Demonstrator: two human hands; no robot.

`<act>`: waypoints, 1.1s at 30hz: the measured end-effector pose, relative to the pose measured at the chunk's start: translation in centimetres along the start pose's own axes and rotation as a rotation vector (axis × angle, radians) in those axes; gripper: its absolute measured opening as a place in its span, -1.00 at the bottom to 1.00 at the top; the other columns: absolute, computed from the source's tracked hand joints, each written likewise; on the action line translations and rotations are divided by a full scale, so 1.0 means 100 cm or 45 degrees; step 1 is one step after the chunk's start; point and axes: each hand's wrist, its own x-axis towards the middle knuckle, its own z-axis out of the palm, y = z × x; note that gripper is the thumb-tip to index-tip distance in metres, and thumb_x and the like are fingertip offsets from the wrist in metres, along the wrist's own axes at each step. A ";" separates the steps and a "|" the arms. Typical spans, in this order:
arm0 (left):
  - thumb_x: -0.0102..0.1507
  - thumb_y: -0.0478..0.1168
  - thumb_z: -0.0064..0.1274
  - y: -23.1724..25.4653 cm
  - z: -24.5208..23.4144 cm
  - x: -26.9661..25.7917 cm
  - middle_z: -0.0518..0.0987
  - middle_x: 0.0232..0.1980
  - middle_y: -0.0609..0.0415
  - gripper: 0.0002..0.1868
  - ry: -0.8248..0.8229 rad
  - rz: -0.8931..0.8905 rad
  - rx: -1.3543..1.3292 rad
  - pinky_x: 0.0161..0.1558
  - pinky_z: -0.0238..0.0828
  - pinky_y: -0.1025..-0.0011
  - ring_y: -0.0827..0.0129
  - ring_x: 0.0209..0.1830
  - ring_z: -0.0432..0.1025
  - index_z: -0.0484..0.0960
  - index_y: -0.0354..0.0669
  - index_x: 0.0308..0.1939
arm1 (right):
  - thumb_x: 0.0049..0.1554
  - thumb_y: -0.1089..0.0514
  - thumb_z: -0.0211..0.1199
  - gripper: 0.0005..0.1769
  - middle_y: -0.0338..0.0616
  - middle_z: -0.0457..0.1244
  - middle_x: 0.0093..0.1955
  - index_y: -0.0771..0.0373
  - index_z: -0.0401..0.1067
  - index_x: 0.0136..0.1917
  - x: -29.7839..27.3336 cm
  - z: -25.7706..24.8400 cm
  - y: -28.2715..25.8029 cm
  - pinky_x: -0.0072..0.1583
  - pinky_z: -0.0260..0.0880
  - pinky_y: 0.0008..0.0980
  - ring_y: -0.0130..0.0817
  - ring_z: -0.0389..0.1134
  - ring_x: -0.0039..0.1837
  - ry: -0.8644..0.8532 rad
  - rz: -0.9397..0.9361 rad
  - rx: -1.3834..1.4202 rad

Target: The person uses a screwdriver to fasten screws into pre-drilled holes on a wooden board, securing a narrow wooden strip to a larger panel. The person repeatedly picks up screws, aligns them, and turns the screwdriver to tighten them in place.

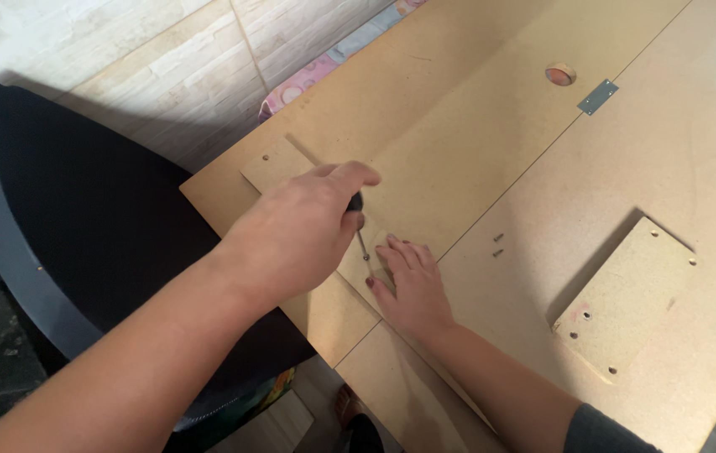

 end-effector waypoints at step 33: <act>0.40 -0.08 -0.10 0.025 0.014 0.055 0.66 0.01 -0.08 -0.71 -0.893 -0.185 1.007 0.04 0.45 0.05 0.00 0.08 0.54 0.64 -0.05 0.07 | 0.11 -0.33 0.13 -0.18 0.01 0.08 0.52 0.16 0.20 0.48 -0.050 -0.015 0.017 0.44 0.01 0.12 0.11 0.06 0.48 0.058 -0.144 -0.376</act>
